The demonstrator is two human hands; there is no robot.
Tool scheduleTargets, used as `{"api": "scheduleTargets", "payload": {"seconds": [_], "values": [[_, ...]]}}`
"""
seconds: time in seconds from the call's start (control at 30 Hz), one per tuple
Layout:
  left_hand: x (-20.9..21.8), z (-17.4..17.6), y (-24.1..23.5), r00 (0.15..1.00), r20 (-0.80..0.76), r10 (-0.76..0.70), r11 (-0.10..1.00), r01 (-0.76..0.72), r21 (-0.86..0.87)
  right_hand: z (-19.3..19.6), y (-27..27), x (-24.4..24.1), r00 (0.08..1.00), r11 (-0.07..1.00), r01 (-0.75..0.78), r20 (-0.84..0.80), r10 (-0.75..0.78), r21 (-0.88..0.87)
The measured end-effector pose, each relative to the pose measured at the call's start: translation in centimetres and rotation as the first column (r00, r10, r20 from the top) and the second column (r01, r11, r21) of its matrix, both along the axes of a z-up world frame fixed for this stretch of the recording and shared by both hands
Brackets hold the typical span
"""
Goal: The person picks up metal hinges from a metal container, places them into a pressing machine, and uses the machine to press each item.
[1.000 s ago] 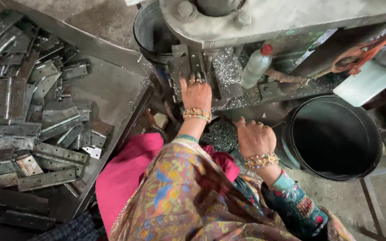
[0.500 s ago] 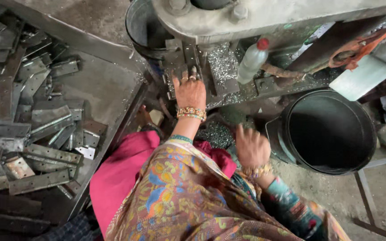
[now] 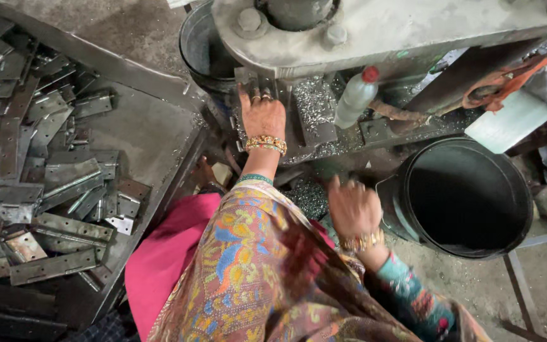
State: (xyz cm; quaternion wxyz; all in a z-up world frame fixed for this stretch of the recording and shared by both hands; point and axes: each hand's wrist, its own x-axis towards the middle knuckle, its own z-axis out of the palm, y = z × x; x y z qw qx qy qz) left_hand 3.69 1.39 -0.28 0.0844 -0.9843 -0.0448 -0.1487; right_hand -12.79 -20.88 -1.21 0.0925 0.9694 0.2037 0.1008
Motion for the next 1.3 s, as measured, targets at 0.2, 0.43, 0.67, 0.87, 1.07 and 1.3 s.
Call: {"api": "scheduleTargets", "payload": {"seconds": [0.2, 0.43, 0.67, 0.87, 1.07, 1.3], "values": [[-1.1, -1.0, 0.9, 0.994, 0.097, -0.055, 0.989, 0.067, -0.129, -9.6, -2.3, -2.0, 0.993, 0.984, 0.101, -0.075, -0.091, 0.149], [-6.4, -0.7, 7.5, 0.995, 0.095, -0.029, 0.897, 0.068, -0.436, -0.2, -2.8, -1.4, 0.965, 0.978, 0.199, -0.160, -0.208, -0.066], [-15.2, 2.2, 26.7, 0.747, -0.253, 0.615, 0.762, -0.645, -0.053, 4.1, 0.3, 1.6, 0.972, 0.969, 0.107, 0.183, -0.149, 0.223], [-18.9, 2.7, 31.5, 0.568, -0.256, 0.783, 0.575, -0.816, -0.051, 3.5, 0.3, 1.7, 0.946, 0.978, 0.050, 0.304, -0.111, 0.202], [-16.1, 0.0, 26.1, 0.739, -0.278, 0.614, 0.756, -0.651, -0.059, 4.1, 1.1, 2.1, 0.948, 0.980, 0.067, 0.293, -0.121, 0.187], [-12.3, -2.7, 25.7, 0.822, -0.326, 0.467, 0.711, -0.568, -0.415, 4.2, 0.7, 2.4, 0.941, 0.990, 0.070, 0.322, -0.107, 0.122]]}}
